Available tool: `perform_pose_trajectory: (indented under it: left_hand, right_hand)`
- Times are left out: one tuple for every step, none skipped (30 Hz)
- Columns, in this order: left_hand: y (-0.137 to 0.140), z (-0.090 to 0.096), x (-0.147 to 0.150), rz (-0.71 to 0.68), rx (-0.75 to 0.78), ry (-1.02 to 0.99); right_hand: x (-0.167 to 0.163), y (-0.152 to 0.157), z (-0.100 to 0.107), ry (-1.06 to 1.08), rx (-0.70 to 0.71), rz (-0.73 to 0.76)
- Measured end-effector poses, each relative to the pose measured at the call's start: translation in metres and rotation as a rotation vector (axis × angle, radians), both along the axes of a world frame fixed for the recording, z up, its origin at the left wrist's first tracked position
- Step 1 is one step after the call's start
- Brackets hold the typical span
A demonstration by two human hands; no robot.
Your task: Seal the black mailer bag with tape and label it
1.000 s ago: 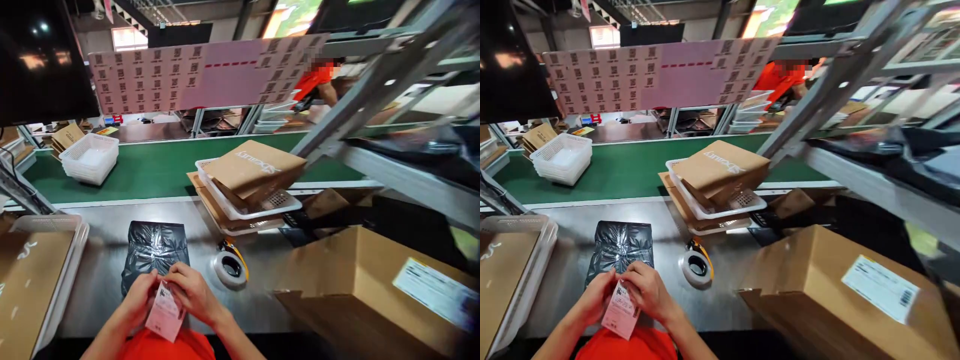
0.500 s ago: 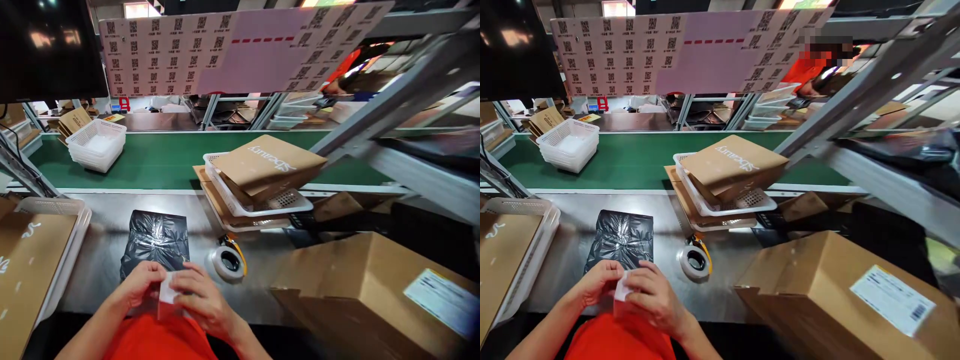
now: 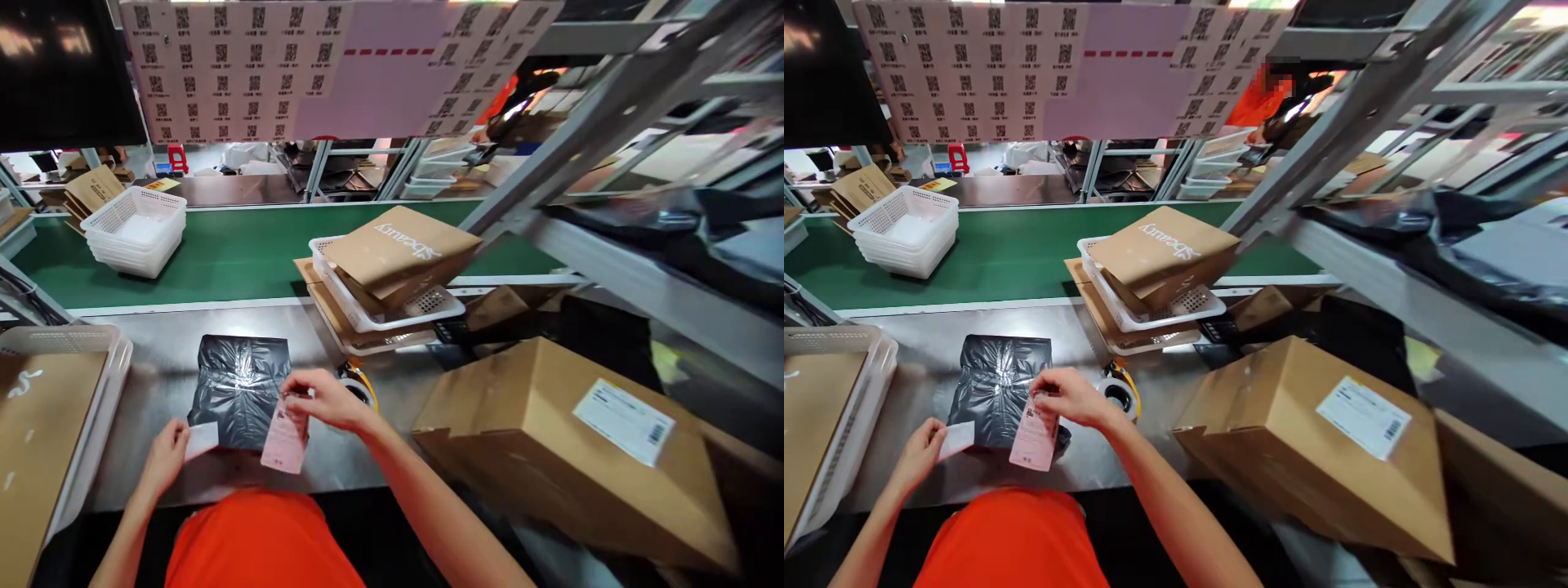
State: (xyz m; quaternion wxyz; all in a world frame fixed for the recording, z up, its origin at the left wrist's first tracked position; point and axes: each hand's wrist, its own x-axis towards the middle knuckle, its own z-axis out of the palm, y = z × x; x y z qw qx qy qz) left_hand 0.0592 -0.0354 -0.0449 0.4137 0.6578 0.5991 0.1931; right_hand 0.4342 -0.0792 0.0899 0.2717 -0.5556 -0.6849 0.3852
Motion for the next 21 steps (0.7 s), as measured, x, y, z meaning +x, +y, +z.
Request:
perform_pose_trajectory:
  left_hand:
    - [-0.002, -0.001, 0.002, -0.013, 0.010, 0.005]
    - [-0.003, -0.003, 0.004, -0.011, 0.019, 0.008]
    - [-0.004, -0.004, 0.006, -0.001, 0.023, 0.005]
    - [-0.005, -0.006, 0.008, 0.010, 0.024, -0.004]
    - [-0.006, -0.007, 0.008, 0.019, 0.021, -0.017]
    - [-0.007, -0.009, 0.008, 0.027, 0.014, -0.031]
    - [-0.008, -0.010, 0.007, 0.036, 0.003, -0.045]
    - [-0.010, -0.012, 0.006, 0.042, -0.008, -0.060]
    - [-0.011, -0.013, 0.004, 0.051, -0.018, -0.073]
    - [-0.013, -0.014, 0.003, 0.059, -0.026, -0.088]
    - [-0.015, -0.015, 0.002, 0.066, -0.032, -0.103]
    - [-0.016, -0.015, 0.001, 0.073, -0.038, -0.117]
    - [-0.017, -0.015, 0.001, 0.079, -0.046, -0.129]
    - [-0.017, -0.016, 0.001, 0.083, -0.057, -0.137]
    - [-0.017, -0.016, 0.001, 0.087, -0.068, -0.143]
    - [-0.017, -0.016, 0.001, 0.092, -0.074, -0.149]
    - [-0.016, -0.016, 0.002, 0.093, -0.077, -0.155]
    - [-0.015, -0.016, 0.002, 0.095, -0.079, -0.163]
    - [-0.014, -0.016, 0.003, 0.097, -0.082, -0.172]
    - [-0.013, -0.016, 0.003, 0.098, -0.089, -0.181]
    - [-0.011, -0.015, 0.004, 0.097, -0.101, -0.188]
  right_hand:
    - [-0.001, 0.016, -0.009, -0.027, -0.073, 0.026]
    - [-0.003, 0.031, -0.017, -0.055, -0.119, 0.050]
    - [-0.005, 0.044, -0.026, -0.081, -0.143, 0.074]
    - [-0.008, 0.054, -0.035, -0.103, -0.151, 0.093]
    - [-0.010, 0.062, -0.043, -0.124, -0.151, 0.108]
    - [-0.013, 0.068, -0.050, -0.150, -0.152, 0.121]
    - [-0.014, 0.071, -0.056, -0.180, -0.151, 0.132]
    - [-0.015, 0.073, -0.062, -0.213, -0.148, 0.141]
    - [-0.016, 0.073, -0.067, -0.246, -0.142, 0.148]
    - [-0.017, 0.072, -0.071, -0.278, -0.134, 0.154]
    - [-0.018, 0.070, -0.074, -0.308, -0.126, 0.157]
    - [-0.019, 0.067, -0.077, -0.336, -0.116, 0.159]
    - [-0.022, 0.063, -0.079, -0.359, -0.105, 0.157]
    - [-0.025, 0.059, -0.081, -0.379, -0.095, 0.153]
    - [-0.030, 0.053, -0.083, -0.394, -0.088, 0.144]
    - [-0.036, 0.047, -0.086, -0.418, -0.072, 0.112]
    - [-0.041, 0.039, -0.089, -0.459, -0.038, 0.053]
    - [-0.047, 0.031, -0.092, -0.511, 0.017, -0.022]
    - [-0.051, 0.022, -0.097, -0.563, 0.088, -0.087]
    - [-0.054, 0.013, -0.102, -0.599, 0.164, -0.108]
    - [-0.055, 0.004, -0.108, -0.611, 0.228, -0.069]
